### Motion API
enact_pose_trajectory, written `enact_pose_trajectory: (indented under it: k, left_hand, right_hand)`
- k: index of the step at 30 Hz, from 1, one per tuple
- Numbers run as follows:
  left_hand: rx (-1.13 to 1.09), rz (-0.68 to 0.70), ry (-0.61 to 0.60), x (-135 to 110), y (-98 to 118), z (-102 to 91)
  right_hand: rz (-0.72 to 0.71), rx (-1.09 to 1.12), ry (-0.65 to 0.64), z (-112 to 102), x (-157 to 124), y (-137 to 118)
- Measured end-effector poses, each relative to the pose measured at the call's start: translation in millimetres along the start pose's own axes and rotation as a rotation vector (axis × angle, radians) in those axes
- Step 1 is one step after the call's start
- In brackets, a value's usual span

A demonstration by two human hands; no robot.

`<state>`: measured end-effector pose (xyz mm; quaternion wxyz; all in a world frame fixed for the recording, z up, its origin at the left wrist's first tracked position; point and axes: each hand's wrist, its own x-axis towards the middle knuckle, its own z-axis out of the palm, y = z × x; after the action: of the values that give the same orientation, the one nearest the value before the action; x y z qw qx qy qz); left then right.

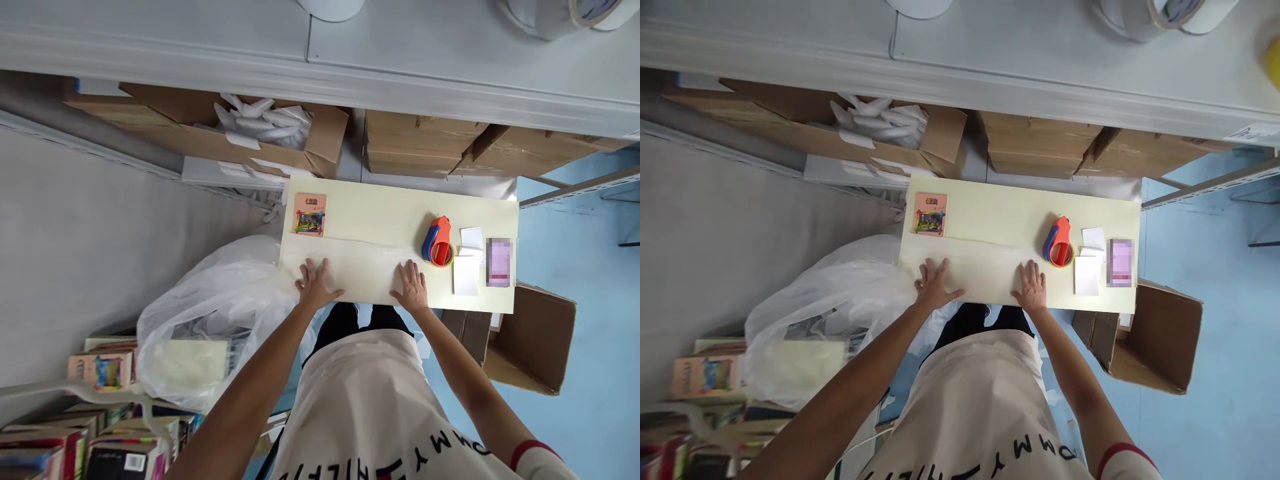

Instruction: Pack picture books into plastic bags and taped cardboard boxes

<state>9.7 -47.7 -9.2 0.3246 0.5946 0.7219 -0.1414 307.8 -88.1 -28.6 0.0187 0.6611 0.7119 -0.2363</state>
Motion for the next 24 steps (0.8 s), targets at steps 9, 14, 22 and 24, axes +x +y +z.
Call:
enact_pose_trajectory:
  k: [9, 14, 22, 24]
  left_hand:
    - [-0.129, 0.089, 0.118, -5, -20, 3.4]
    - [-0.300, 0.197, 0.327, 19, -42, -19.0]
    - [-0.496, 0.163, 0.338, 110, -71, -95.0]
    - [-0.558, 0.124, 0.263, 127, -72, -103.8]
  right_hand:
    - [-0.050, 0.063, 0.160, 8, -5, 1]
    - [-0.087, 0.233, 0.239, 0, 21, -53]
    - [0.048, 0.671, 0.120, 2, 135, -169]
    - [0.152, 0.810, 0.059, 7, 158, -185]
